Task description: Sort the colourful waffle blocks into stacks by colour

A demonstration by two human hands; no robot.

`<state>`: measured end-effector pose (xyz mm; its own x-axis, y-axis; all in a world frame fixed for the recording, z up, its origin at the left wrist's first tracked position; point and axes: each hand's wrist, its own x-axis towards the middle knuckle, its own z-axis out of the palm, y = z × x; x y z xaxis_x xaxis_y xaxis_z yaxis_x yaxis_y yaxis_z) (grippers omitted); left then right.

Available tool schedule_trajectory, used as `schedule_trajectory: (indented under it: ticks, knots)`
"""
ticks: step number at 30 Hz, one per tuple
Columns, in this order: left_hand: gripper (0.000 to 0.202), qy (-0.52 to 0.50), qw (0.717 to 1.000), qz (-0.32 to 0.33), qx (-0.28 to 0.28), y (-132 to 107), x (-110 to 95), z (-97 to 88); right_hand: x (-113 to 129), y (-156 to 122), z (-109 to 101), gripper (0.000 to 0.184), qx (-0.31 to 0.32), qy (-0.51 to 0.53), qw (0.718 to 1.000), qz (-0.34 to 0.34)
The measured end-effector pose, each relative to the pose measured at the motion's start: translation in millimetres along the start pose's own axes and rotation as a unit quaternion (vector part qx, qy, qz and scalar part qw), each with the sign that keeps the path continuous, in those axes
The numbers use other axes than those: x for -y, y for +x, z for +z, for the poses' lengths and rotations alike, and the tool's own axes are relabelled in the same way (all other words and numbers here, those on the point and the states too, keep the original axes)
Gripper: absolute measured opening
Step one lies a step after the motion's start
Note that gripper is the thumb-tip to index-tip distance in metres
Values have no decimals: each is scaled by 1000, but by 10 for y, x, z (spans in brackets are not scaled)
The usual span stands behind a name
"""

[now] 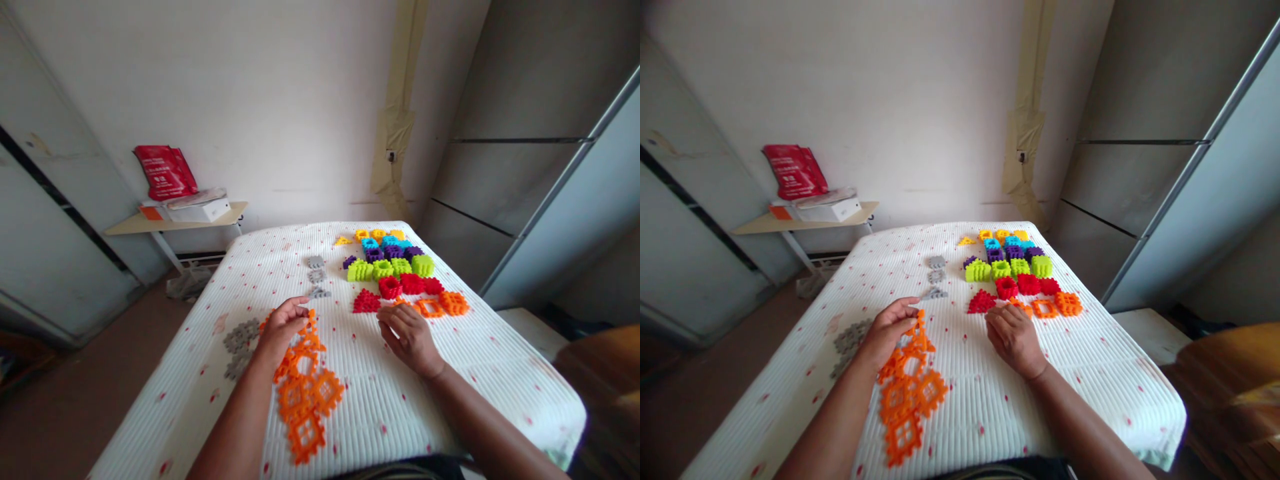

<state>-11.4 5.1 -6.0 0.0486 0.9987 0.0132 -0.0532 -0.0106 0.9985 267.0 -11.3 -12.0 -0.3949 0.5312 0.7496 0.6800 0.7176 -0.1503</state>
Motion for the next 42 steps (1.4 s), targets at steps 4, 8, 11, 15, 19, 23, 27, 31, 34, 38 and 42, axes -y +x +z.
schedule_trajectory:
  ticks: [4, 8, 11, 15, 19, 23, 27, 31, 34, 38, 42]
  knots:
    - [50, 1, 998, -29, 54, -51, -57, 114, 127, 54, 114, 20, 10, 33, 999, -11]
    - [46, 11, 995, -41, 90, -81, -44, 211, 261, 114, 219, 24, 42, 70, 996, -26]
    - [42, 22, 990, -42, 133, -88, -7, 245, 336, 162, 265, 30, 93, 119, 987, -55]
    - [49, 20, 984, -36, 173, -88, 38, 257, 393, 207, 304, 25, 103, 178, 975, -82]
    - [49, 23, 984, -35, 175, -82, 50, 257, 411, 203, 323, 17, 88, 196, 974, -74]
    - [42, 30, 986, -37, 161, -79, 36, 239, 389, 180, 304, 14, 54, 186, 980, -50]
    - [42, 21, 988, -43, 146, -76, 19, 218, 346, 169, 277, 13, 10, 166, 986, -10]
    - [45, 13, 991, -39, 129, -78, 4, 228, 331, 158, 276, 10, 34, 160, 987, -12]
    - [46, 17, 992, -37, 124, -91, -13, 253, 346, 156, 281, 9, 59, 155, 986, -13]
    - [46, 23, 991, -36, 128, -104, -19, 273, 327, 161, 272, 9, 62, 156, 986, -4]
    - [45, 29, 992, -22, 119, -95, -8, 240, 140, 142, 150, 11, 18, 132, 991, 22]
